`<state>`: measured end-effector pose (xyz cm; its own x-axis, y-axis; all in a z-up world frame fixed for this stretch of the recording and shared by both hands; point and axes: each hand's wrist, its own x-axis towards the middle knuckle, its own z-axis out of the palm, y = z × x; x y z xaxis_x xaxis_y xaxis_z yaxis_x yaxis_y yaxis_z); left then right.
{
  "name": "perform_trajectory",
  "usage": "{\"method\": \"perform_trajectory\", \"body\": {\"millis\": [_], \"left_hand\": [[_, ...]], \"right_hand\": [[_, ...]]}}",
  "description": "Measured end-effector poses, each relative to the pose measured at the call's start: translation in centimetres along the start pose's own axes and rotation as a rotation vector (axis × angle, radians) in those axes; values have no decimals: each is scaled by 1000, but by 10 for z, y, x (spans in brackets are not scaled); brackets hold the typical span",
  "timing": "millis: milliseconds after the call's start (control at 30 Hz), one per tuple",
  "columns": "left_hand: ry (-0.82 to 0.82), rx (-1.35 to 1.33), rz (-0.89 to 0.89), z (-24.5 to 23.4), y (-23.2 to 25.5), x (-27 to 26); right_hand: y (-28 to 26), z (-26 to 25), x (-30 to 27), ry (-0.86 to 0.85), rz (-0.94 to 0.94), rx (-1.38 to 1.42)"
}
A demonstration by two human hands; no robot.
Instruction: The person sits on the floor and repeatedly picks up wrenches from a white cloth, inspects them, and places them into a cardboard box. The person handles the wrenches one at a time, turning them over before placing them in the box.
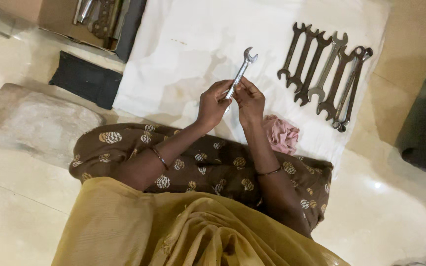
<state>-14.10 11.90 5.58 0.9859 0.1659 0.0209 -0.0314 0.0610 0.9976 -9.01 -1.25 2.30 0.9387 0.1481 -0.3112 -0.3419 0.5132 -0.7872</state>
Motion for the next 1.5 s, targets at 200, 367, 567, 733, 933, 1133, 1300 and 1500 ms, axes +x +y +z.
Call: {"method": "perform_trajectory", "body": {"millis": [200, 367, 567, 733, 933, 1133, 1300, 1500], "left_hand": [[-16, -82, -322, -36, 6, 17], [-36, -99, -319, -65, 26, 39], [37, -40, -210, -94, 61, 56], [143, 25, -4, -123, 89, 62], [240, 311, 107, -170, 120, 74], [253, 254, 202, -235, 131, 86], [269, 144, 184, -284, 128, 94], [491, 136, 41, -315, 118, 95]], "right_hand": [[4, 12, -4, -54, 40, -1], [-2, 36, 4, -101, 37, -43], [-18, 88, 15, -164, -2, -80], [-27, 142, 22, -200, -16, -95], [-28, 211, 27, -252, -13, -139], [-12, 278, 42, -312, 0, -155], [15, 329, 71, -353, 15, -145], [51, 363, 109, -410, 51, -95]]}}
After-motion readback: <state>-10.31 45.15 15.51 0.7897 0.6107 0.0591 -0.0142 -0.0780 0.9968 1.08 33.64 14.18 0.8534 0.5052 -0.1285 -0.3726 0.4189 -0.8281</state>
